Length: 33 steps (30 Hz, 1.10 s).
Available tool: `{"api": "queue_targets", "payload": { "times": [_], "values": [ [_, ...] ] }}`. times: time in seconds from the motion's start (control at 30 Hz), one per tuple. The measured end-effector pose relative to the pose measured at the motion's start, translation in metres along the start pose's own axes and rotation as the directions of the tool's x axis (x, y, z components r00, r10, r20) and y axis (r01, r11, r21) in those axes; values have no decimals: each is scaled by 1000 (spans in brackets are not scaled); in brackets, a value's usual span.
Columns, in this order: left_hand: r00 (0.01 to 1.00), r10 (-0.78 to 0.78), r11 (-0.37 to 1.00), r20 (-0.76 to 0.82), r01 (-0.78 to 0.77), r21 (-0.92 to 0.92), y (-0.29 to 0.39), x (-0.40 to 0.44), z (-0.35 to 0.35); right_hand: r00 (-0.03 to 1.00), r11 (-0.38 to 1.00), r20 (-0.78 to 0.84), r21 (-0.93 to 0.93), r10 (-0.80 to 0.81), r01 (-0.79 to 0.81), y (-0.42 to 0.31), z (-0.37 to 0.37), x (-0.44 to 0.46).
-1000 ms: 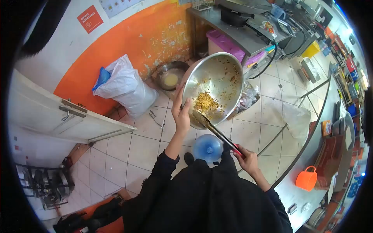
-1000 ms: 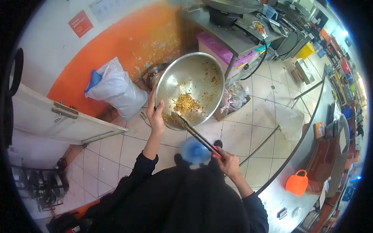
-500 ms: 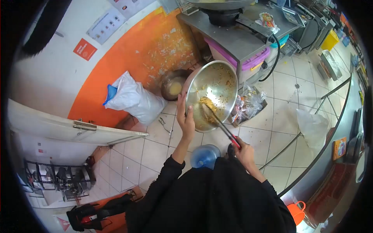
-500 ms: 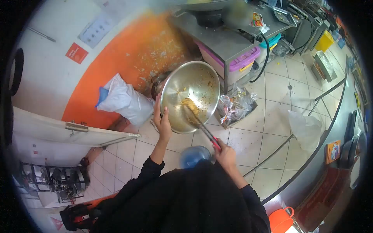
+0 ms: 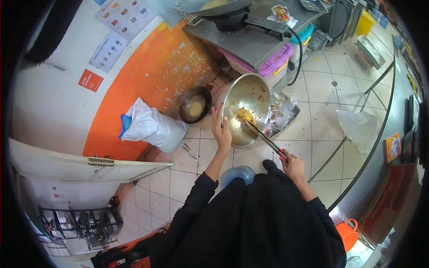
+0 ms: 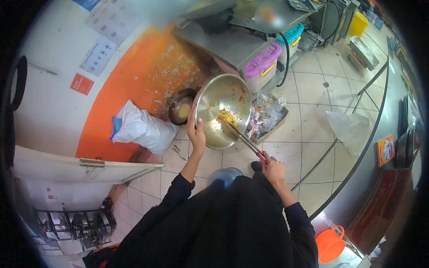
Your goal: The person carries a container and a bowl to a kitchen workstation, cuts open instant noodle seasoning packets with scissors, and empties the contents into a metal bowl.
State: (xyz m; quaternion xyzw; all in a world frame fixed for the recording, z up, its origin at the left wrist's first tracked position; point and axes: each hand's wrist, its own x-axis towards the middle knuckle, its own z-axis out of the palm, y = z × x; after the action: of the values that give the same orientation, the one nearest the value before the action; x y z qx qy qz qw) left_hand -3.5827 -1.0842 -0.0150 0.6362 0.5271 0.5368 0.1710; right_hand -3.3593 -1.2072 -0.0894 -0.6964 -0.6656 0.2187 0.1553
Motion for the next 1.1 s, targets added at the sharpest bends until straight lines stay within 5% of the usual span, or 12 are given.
{"api": "queue_targets", "payload": {
  "times": [0.2, 0.33, 0.43, 0.63, 0.83, 0.93, 1.03, 1.1],
  "values": [
    [998, 9, 999, 67, -12, 45, -1, 11, 28, 989, 987, 52, 98, -137, 131, 36, -9, 2],
    [984, 22, 993, 176, -42, 110, -11, 12, 55, 997, 998, 56, 48, 44, -47, 50, 17, 30],
    [979, 53, 984, 197, -85, 158, -24, 18, 76, 1000, 992, 9, 130, 9, -10, 48, 37, 46],
    [981, 77, 965, 178, -118, 235, -48, 36, 106, 998, 973, 29, 222, 55, -60, 37, 72, 71],
    [997, -33, 961, 67, 13, 278, -63, 39, 128, 973, 967, -44, 131, 227, -219, 42, 84, 87],
    [997, -75, 946, 35, 60, 320, -72, 42, 132, 984, 971, -58, 182, 169, -156, 43, 79, 86],
    [996, 4, 968, 94, -28, 251, -74, 45, 131, 999, 985, 31, 168, 45, -49, 53, 76, 84],
    [987, 65, 915, 147, -118, 386, -73, 44, 132, 997, 991, 60, 122, 45, -52, 62, 82, 87]
  ]
}}
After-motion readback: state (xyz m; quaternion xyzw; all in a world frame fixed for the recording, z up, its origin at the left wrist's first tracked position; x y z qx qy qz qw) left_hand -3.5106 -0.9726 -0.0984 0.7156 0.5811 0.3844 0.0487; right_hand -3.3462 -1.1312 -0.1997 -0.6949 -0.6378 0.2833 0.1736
